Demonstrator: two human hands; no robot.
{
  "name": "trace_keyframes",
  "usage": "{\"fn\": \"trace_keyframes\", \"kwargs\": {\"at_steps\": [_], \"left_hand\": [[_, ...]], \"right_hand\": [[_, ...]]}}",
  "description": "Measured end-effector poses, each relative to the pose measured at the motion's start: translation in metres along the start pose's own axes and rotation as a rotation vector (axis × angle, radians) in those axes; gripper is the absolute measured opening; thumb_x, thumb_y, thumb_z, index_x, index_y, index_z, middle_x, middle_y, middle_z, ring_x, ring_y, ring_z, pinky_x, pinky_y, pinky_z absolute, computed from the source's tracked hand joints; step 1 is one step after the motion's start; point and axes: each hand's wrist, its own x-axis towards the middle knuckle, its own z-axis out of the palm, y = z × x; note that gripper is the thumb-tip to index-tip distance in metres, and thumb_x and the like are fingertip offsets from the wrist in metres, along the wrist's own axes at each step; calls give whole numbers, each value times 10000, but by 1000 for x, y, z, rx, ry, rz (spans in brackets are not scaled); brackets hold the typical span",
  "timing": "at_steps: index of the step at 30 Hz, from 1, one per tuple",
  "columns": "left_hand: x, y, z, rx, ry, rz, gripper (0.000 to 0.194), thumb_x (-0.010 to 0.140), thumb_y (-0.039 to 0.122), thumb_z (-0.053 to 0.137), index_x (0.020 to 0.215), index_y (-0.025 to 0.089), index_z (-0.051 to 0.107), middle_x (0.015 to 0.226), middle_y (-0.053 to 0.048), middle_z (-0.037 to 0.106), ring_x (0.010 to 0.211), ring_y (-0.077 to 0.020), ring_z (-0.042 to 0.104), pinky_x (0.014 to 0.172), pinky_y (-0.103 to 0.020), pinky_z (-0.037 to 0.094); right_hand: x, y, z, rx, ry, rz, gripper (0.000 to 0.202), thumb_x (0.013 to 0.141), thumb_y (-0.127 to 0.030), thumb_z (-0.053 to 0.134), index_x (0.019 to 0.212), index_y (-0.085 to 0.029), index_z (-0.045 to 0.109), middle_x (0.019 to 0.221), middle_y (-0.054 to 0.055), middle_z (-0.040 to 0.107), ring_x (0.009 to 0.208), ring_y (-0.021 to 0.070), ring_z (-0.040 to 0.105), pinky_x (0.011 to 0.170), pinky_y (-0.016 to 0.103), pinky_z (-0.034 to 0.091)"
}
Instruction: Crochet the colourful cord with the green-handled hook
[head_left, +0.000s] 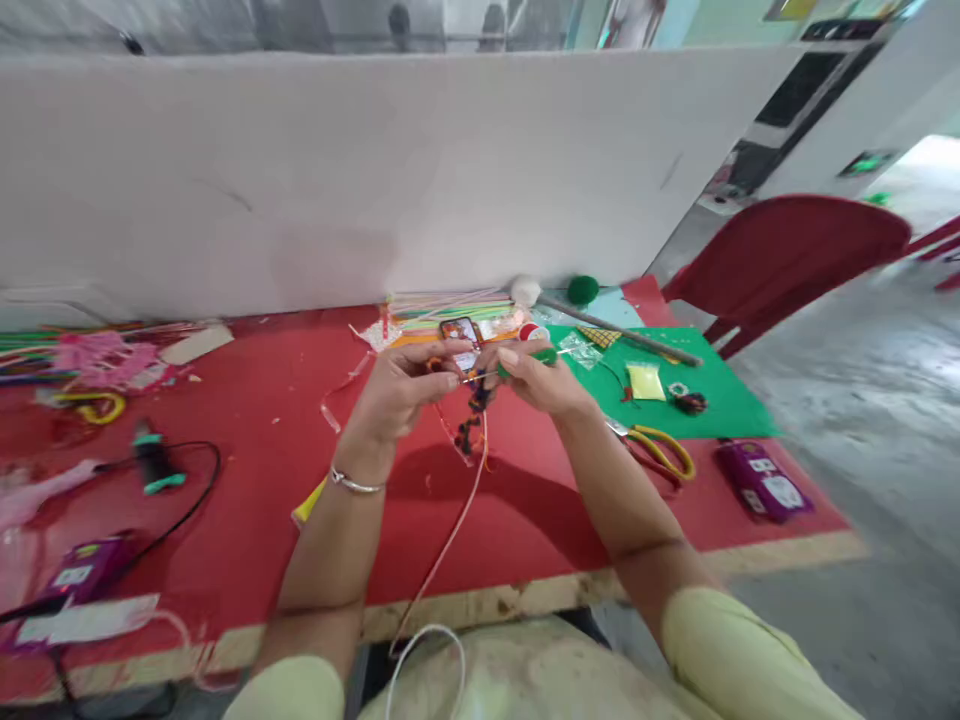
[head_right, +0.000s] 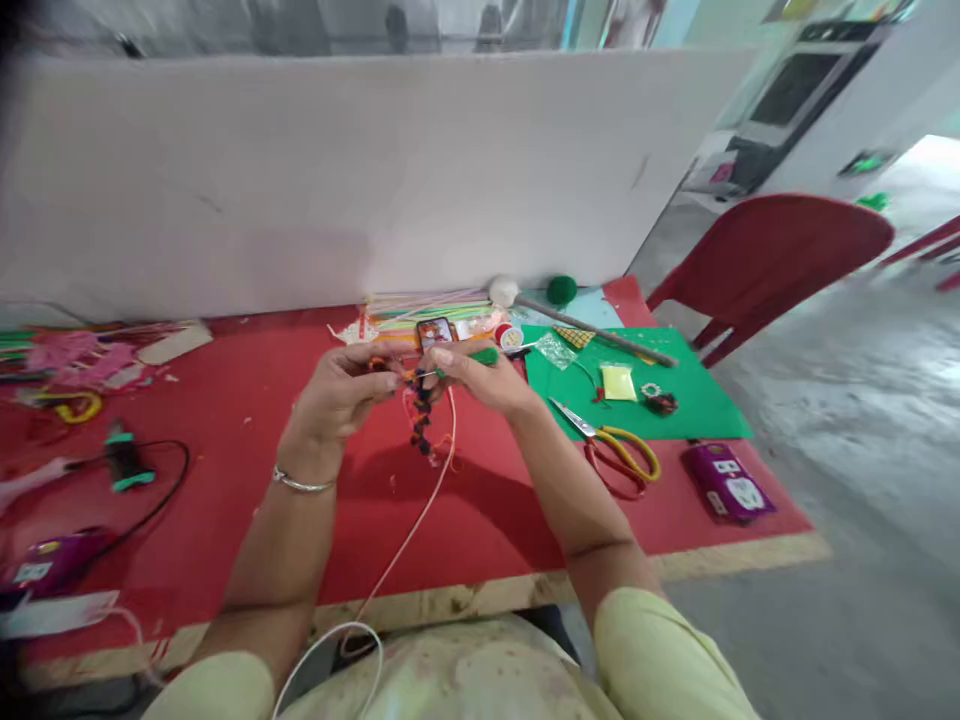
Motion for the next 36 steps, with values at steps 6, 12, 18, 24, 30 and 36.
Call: {"fn": "trace_keyframes", "kwargs": {"at_steps": [6,12,18,24,30,36], "left_hand": [[2,-4,9,16,155,143,383,607,129,850,979,221,870,644,19,627,484,-46,450,440,-188,309],[6,-17,24,201,351,325,391,696,132,790,1076,214,840,754,14,685,622,-89,568,598,-224,486],[2,-25,43,166,422,337,318,705,127,777,1009,203,831,778,20,664,690,-87,581,666,-212,492],[5,-7,26,-260,175,-83,413,560,122,811,972,153,831,591,67,517,445,-14,313,406,-159,181],[5,0,12,-169,86,-129,451,554,102,813,1002,141,841,602,34,585,427,-11,335,392,-164,163],[6,-4,16,-238,74,-56,393,589,185,905,979,177,859,581,19,628,423,-22,402,384,-155,260]], "right_hand": [[5,24,27,-126,180,-177,505,988,-644,543,801,-212,727,1083,75,648,876,160,633,551,238,545],[1,18,34,-318,451,-233,432,1022,-568,536,830,-221,708,1013,47,661,688,112,593,527,252,518],[-5,29,38,-651,565,-552,345,1033,-508,548,916,-230,713,1030,83,683,1036,228,655,934,436,578],[-3,21,23,-605,387,-589,420,1008,-583,557,897,-230,755,987,85,730,935,218,712,864,410,623],[-1,8,8,-498,218,-455,341,1013,-453,610,852,-214,793,992,79,764,794,164,718,657,304,633],[0,14,17,-272,231,-428,334,1017,-460,601,891,-227,805,1008,58,732,695,127,680,500,251,581]]}}
